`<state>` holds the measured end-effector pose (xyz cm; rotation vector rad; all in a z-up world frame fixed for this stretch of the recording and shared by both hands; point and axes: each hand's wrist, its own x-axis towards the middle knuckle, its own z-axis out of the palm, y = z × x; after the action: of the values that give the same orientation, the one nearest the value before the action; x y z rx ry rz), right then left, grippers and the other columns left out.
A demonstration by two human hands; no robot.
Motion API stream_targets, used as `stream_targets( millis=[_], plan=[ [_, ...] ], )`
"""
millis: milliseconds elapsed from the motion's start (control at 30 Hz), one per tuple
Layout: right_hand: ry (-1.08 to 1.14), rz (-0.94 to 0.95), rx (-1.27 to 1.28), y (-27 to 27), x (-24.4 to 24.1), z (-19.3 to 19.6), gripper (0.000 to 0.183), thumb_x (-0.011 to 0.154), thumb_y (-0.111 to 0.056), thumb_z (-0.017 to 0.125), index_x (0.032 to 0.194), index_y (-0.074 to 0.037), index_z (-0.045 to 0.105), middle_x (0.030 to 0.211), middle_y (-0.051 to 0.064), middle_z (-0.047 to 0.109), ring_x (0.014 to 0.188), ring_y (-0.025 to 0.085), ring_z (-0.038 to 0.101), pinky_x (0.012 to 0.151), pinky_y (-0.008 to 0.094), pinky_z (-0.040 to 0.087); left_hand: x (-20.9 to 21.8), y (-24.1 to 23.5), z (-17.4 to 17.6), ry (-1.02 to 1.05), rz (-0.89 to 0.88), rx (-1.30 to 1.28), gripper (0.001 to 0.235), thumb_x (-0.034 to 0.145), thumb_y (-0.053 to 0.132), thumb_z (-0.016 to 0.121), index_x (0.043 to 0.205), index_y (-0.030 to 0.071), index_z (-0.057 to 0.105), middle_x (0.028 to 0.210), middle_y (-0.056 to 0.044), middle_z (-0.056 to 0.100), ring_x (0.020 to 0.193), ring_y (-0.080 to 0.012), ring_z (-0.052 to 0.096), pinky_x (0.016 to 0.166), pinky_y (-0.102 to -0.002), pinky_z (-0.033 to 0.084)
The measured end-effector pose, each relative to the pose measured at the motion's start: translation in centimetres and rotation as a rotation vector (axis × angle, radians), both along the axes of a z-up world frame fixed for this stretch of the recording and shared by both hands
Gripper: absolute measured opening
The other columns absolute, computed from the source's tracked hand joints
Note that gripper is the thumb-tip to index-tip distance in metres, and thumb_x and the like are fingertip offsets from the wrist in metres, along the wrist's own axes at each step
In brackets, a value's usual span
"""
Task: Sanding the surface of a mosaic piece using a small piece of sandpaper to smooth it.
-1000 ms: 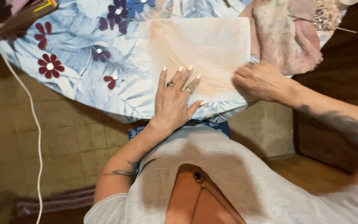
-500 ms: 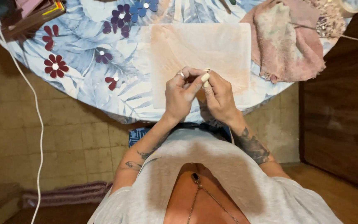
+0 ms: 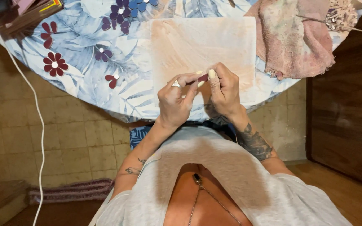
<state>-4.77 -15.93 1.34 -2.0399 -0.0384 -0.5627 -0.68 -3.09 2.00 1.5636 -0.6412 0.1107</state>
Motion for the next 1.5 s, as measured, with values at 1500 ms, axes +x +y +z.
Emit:
stream_targets(
  millis=[1500],
  plan=[
    [0.238,0.190,0.254,-1.6,1.2,-0.9,0.037,0.093,-0.014,0.042,0.060,-0.005,0.053,0.040,0.001,0.041,0.043,0.008,0.035,0.047,0.021,0.037,-0.8,0.1,-2.0,-0.069,0.113,0.097,0.009,0.070,-0.001,0.067,0.078,-0.003,0.062,0.064,-0.011,0.059,0.060,-0.0234,0.062,0.052,-0.025,0.050]
  ],
)
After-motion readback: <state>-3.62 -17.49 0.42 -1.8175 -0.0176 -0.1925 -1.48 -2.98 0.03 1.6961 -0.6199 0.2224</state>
